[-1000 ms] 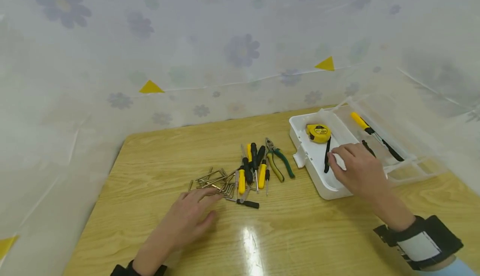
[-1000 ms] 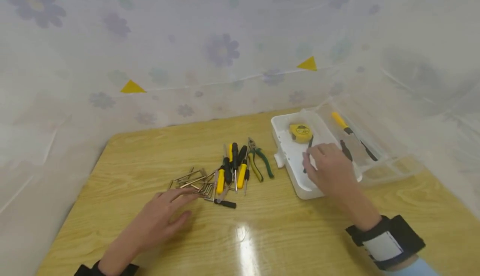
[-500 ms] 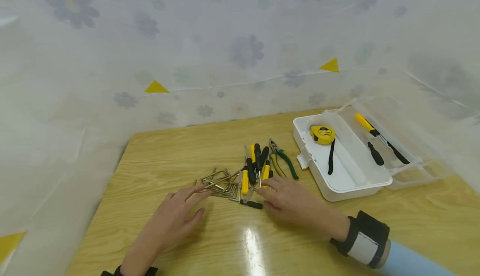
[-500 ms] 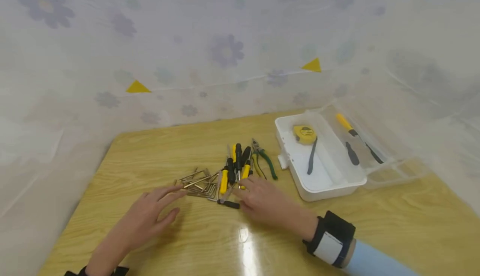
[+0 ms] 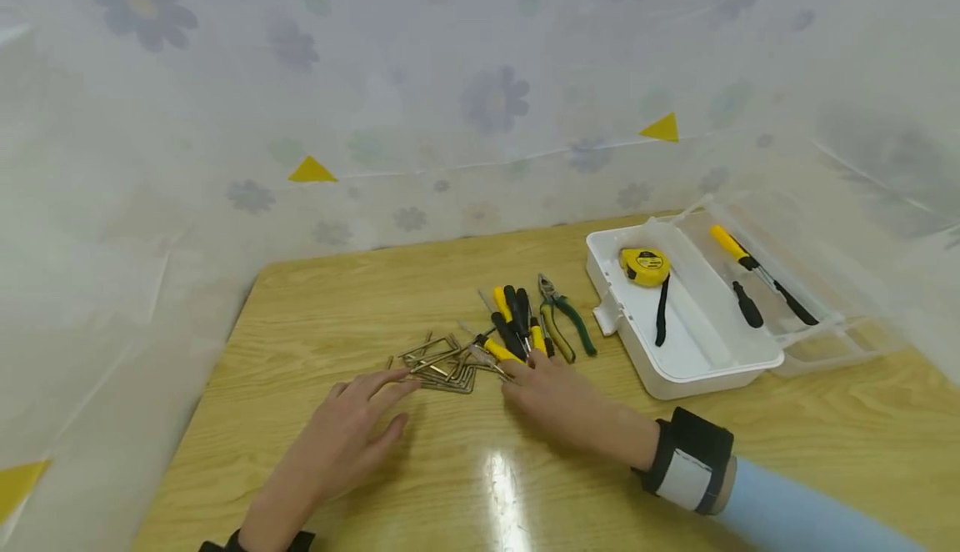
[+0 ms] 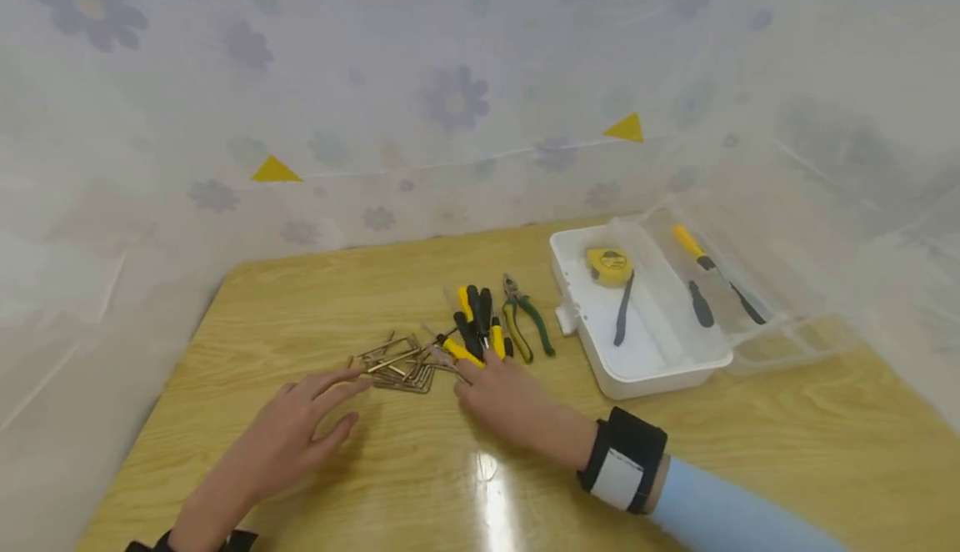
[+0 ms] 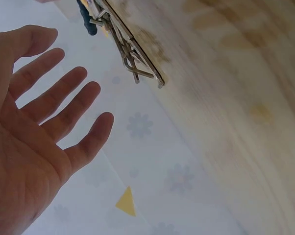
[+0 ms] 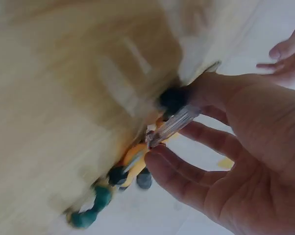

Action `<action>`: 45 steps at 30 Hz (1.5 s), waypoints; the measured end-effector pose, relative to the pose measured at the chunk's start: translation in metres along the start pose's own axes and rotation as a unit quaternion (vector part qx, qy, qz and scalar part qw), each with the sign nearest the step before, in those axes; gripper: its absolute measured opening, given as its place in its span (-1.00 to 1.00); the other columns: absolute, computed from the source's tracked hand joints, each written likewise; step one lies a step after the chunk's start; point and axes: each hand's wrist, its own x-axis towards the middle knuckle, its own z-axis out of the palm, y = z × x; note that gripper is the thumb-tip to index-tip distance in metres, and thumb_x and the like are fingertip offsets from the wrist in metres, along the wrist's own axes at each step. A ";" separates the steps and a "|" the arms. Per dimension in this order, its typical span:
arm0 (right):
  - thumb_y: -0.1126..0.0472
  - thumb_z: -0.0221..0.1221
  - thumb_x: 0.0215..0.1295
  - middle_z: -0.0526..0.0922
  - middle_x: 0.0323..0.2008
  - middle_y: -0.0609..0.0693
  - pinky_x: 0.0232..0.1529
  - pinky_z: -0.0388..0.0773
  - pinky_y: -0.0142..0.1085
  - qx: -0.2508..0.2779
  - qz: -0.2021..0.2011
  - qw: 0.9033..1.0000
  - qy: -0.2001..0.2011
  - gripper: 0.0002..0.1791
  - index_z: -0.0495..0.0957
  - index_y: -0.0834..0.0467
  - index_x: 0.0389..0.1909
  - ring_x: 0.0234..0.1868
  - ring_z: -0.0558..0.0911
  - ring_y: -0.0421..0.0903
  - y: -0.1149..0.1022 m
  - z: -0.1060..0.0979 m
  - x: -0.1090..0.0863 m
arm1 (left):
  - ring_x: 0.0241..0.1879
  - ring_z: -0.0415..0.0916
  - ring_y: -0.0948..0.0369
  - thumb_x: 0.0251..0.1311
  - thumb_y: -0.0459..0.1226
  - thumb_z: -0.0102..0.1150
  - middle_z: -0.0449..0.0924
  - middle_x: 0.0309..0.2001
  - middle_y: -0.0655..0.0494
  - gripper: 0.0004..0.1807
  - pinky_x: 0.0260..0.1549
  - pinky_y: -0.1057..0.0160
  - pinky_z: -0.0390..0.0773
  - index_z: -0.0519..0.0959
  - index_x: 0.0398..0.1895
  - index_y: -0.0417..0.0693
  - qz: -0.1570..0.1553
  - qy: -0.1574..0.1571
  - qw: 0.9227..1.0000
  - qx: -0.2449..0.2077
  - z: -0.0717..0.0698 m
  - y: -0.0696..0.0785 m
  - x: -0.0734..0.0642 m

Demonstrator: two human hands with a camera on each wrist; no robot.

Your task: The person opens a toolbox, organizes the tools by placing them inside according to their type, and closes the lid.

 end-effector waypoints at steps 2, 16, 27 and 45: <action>0.36 0.36 0.24 0.67 -0.11 -0.01 -0.37 0.62 -0.26 -0.011 0.014 1.000 -0.006 -0.80 0.65 0.07 -0.17 -0.27 0.57 0.01 0.009 0.002 -0.005 | 0.20 0.60 0.03 0.24 -0.19 0.39 0.62 0.26 0.04 -0.50 -0.02 -0.14 0.64 0.59 0.28 0.11 -0.002 -0.001 1.000 -0.001 0.000 0.000 0.000; 0.32 0.36 0.24 0.68 -0.13 0.00 -0.26 0.62 -0.19 0.077 0.035 0.996 0.034 -0.52 0.52 0.09 0.17 -0.17 0.61 -0.03 0.031 0.000 -0.024 | 0.19 0.61 0.02 0.24 -0.18 0.39 0.63 0.25 0.03 -0.53 0.02 -0.14 0.65 0.61 0.24 0.09 -0.006 -0.006 1.000 -0.003 0.000 0.001 0.001; 0.37 0.43 0.16 0.39 -0.49 -0.13 -0.50 0.28 -0.53 0.192 0.026 0.975 0.107 -0.67 0.41 0.09 -0.45 -0.51 0.29 -0.32 0.041 -0.024 -0.029 | 0.19 0.61 0.04 0.24 -0.18 0.39 0.63 0.25 0.07 -0.54 0.01 -0.12 0.65 0.62 0.23 0.12 -0.006 -0.007 1.000 -0.002 0.002 0.002 0.001; 0.47 0.36 0.15 0.58 -0.59 -0.13 -0.48 0.42 -0.45 0.166 0.049 0.984 0.026 -0.76 0.59 0.11 -0.55 -0.52 0.46 -0.26 0.044 -0.030 -0.042 | 0.21 0.59 0.04 0.25 -0.18 0.39 0.62 0.26 0.08 -0.54 0.04 -0.13 0.63 0.62 0.24 0.13 -0.020 -0.017 1.000 -0.007 0.001 0.004 0.001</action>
